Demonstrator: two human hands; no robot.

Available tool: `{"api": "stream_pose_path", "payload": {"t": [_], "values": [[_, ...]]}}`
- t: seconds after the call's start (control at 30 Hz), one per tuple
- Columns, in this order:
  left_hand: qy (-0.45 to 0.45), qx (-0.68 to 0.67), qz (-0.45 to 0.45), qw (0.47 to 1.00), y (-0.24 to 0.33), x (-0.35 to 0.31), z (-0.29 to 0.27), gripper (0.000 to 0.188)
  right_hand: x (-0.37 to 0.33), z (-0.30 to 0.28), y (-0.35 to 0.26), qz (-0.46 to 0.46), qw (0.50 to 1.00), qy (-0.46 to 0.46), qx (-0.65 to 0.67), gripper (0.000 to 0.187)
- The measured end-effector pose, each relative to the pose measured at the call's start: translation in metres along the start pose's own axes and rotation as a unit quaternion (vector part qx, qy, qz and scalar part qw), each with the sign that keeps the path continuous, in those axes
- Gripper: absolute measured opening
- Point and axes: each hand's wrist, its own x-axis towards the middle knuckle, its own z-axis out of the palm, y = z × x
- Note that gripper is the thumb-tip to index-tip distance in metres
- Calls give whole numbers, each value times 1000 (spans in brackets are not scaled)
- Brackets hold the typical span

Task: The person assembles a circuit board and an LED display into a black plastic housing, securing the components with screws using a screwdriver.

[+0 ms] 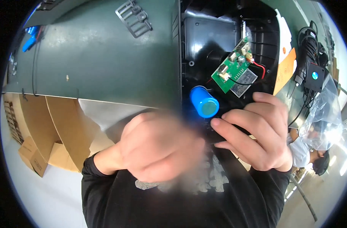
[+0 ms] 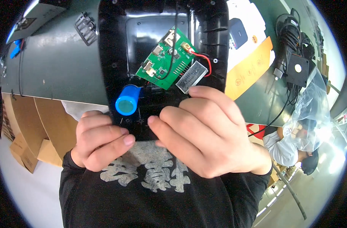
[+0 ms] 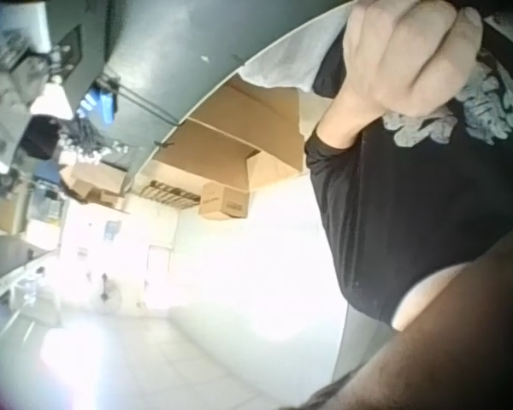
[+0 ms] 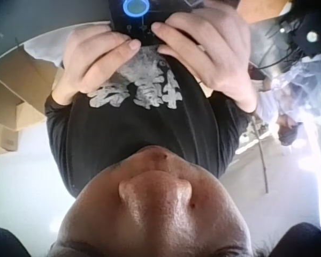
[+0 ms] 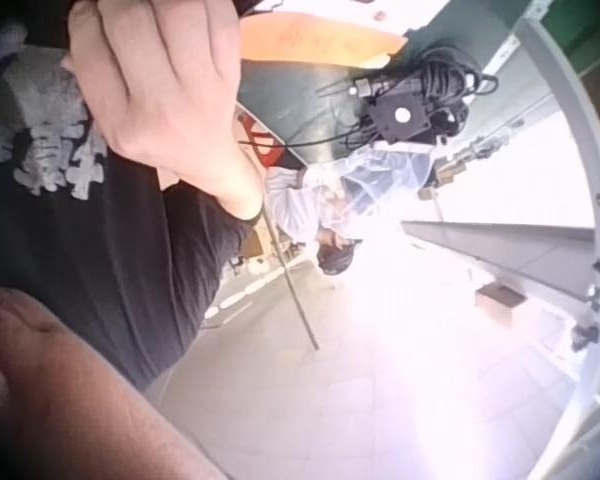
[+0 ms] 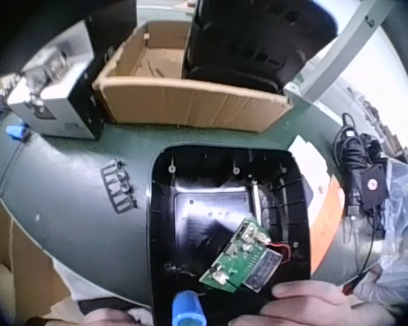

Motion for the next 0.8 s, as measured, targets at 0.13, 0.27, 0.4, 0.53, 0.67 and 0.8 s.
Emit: {"api": "stream_pose_path", "payload": {"t": [0.13, 0.27, 0.4, 0.53, 0.67, 0.8], "values": [[-30, 53, 42, 997, 2, 5, 17, 36, -18, 0, 16, -23, 998, 31, 44, 30], [-49, 127, 14, 991, 4, 13, 26, 37, -22, -8, 17, 8, 999, 13, 44, 14], [-30, 191, 16, 981, 7, 11, 33, 37, -22, -3, 9, 12, 997, 12, -77, 9], [-9, 194, 6, 981, 10, 10, 36, 33, -27, -10, 9, 16, 996, 59, -60, 11], [0, 200, -1, 980, 13, 6, 37, 28, -34, -18, 4, -20, 992, 111, -52, 11], [2, 193, 10, 981, 29, 1, 37, 26, -43, -18, -8, -37, 987, 140, -73, 11]]}}
